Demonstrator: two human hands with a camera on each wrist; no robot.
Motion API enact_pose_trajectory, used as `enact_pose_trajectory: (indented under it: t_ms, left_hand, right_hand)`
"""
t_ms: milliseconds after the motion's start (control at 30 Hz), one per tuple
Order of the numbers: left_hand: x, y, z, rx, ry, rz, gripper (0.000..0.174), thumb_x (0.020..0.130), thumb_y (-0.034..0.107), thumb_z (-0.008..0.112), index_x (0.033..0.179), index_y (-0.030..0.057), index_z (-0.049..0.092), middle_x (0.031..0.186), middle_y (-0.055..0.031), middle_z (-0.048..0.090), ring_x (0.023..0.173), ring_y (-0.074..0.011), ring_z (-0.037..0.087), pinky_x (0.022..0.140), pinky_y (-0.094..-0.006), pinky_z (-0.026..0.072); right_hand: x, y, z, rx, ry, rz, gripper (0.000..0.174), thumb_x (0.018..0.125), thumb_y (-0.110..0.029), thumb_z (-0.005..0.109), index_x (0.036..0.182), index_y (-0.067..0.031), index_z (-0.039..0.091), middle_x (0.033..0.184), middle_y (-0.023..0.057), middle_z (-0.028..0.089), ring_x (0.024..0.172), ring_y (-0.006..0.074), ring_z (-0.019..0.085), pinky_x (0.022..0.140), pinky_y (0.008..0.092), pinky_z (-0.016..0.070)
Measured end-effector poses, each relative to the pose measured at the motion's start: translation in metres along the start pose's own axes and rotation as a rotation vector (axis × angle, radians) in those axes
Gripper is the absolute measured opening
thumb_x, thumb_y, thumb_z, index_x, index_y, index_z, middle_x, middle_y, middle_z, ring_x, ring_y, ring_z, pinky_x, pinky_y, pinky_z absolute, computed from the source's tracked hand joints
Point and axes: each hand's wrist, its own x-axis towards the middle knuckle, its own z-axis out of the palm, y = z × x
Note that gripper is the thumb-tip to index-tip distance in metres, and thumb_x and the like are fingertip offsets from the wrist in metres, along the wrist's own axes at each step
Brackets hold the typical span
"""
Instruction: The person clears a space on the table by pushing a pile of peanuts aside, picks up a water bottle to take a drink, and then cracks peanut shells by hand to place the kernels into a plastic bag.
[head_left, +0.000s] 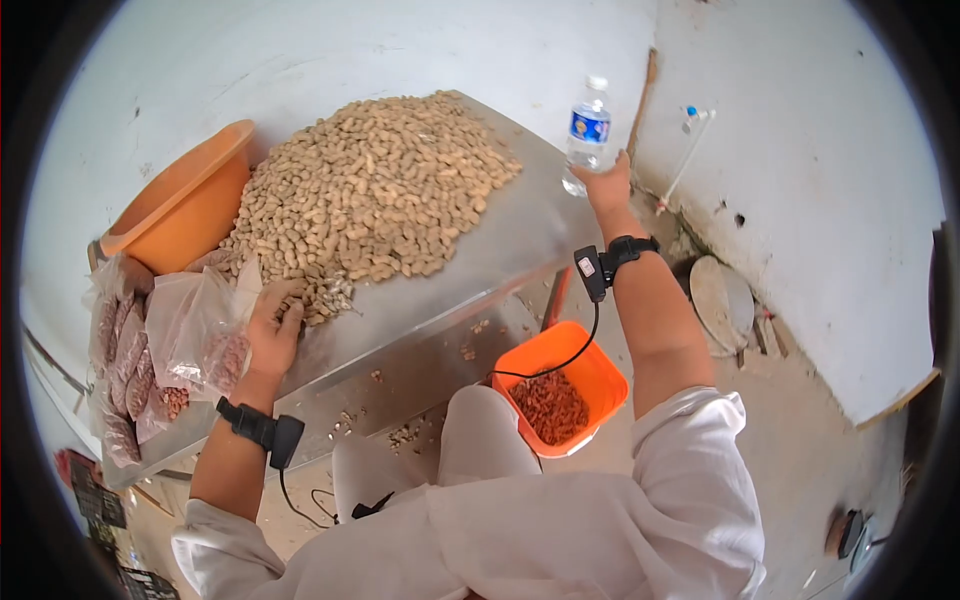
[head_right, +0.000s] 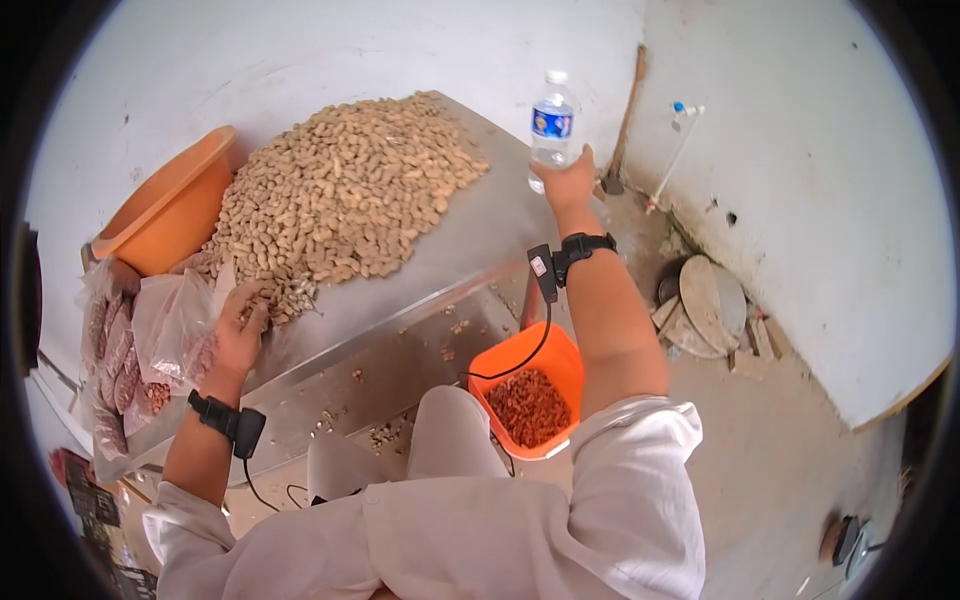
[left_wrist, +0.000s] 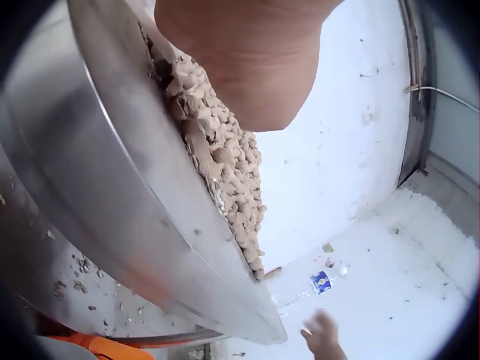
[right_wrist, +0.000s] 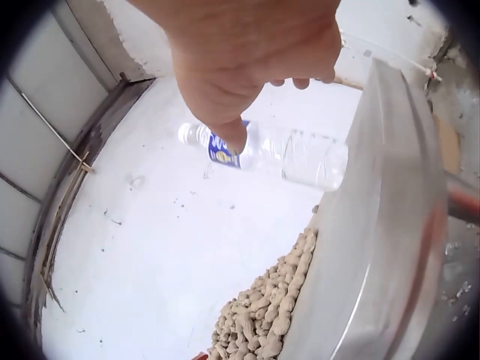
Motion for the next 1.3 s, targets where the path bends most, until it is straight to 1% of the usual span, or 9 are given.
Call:
enact_pose_trajectory:
  t_ms: [100,300,500,567,633,733,867,1033,1300]
  left_hand:
    - [0.0,0.015,-0.015,-0.09,-0.031,-0.054,0.025,0.081,0.004,0.056,0.106,0.0022,0.059,0.106,-0.0119,0.056,0.098,-0.0245,0.054,0.087,-0.0311,0.0415]
    - [-0.006,0.011,-0.027,-0.241,-0.034,-0.082,0.029,0.08,0.003,0.06,0.109,0.0018,0.059,0.105,-0.0097,0.055,0.091,-0.0166,0.053,0.08,-0.0271,0.0423]
    - [0.025,0.033,-0.024,-0.447,-0.069,0.024,0.036,0.08,0.006,0.064,0.115,0.0044,0.057,0.095,-0.0062,0.054,0.08,-0.0132,0.051,0.069,-0.0253,0.0432]
    - [0.039,0.06,-0.025,-0.417,-0.084,0.131,0.04,0.079,0.006,0.065,0.118,0.0056,0.055,0.093,-0.0057,0.054,0.077,-0.0135,0.051,0.066,-0.025,0.0434]
    - [0.051,0.098,-0.041,-0.362,-0.111,0.227,0.044,0.079,0.007,0.065,0.122,0.0069,0.053,0.091,-0.006,0.055,0.075,-0.0146,0.051,0.063,-0.025,0.0436]
    - [0.054,0.119,-0.07,-0.27,-0.242,0.365,0.049,0.079,0.009,0.066,0.126,0.008,0.05,0.09,-0.0077,0.055,0.073,-0.0184,0.052,0.063,-0.0276,0.0445]
    - [0.044,0.115,-0.097,-0.102,-0.327,0.337,0.047,0.078,0.013,0.068,0.121,0.0045,0.053,0.086,-0.0091,0.055,0.07,-0.0195,0.053,0.063,-0.0294,0.0443]
    - [0.036,0.11,-0.121,0.018,-0.431,0.359,0.04,0.077,0.012,0.068,0.114,0.0022,0.056,0.079,-0.0095,0.058,0.066,-0.0203,0.055,0.058,-0.0283,0.0441]
    - [0.03,0.103,-0.126,-0.084,-0.413,0.016,0.038,0.078,0.014,0.071,0.11,0.0006,0.057,0.08,-0.0088,0.061,0.063,-0.0086,0.053,0.052,-0.0234,0.041]
  right_hand:
    - [0.021,0.0,0.026,-0.043,0.028,0.06,0.107,0.052,-0.03,0.085,0.134,0.0063,0.027,0.13,0.0242,0.043,0.123,0.0335,0.041,0.102,0.0372,0.0347]
    - [0.042,0.024,0.054,0.171,-0.166,0.046,0.072,0.055,-0.025,0.083,0.113,0.0042,0.051,0.104,0.0184,0.062,0.096,0.0272,0.061,0.085,0.035,0.0469]
    - [-0.062,-0.097,0.009,0.304,-0.644,-0.338,0.05,0.061,-0.016,0.079,0.104,-0.0023,0.058,0.095,0.0114,0.066,0.087,0.0173,0.062,0.079,0.0306,0.0485]
    - [-0.117,-0.149,-0.008,0.491,-0.873,-0.236,0.053,0.062,-0.016,0.078,0.109,-0.0037,0.056,0.099,0.0104,0.065,0.089,0.0177,0.062,0.081,0.0311,0.0483]
    - [-0.157,-0.172,-0.012,0.441,-0.982,-0.399,0.057,0.062,-0.014,0.076,0.114,-0.0037,0.054,0.102,0.0112,0.063,0.093,0.0191,0.061,0.084,0.0316,0.0473]
    - [-0.197,-0.2,-0.023,0.52,-1.127,-0.347,0.059,0.061,-0.014,0.075,0.114,-0.0036,0.053,0.1,0.0126,0.062,0.093,0.0232,0.06,0.084,0.0329,0.0466]
    - [-0.213,-0.211,-0.019,0.527,-1.257,-0.453,0.055,0.058,-0.016,0.074,0.108,-0.0038,0.056,0.095,0.0145,0.061,0.089,0.0282,0.059,0.081,0.034,0.0462]
    - [-0.223,-0.221,-0.018,0.453,-1.397,-0.458,0.05,0.057,-0.017,0.074,0.102,-0.0036,0.058,0.093,0.0146,0.061,0.084,0.0311,0.059,0.076,0.0354,0.0467]
    - [-0.245,-0.231,-0.01,0.411,-1.152,-0.511,0.047,0.06,-0.017,0.073,0.102,-0.0038,0.057,0.093,0.0144,0.062,0.085,0.0307,0.06,0.076,0.0358,0.0472]
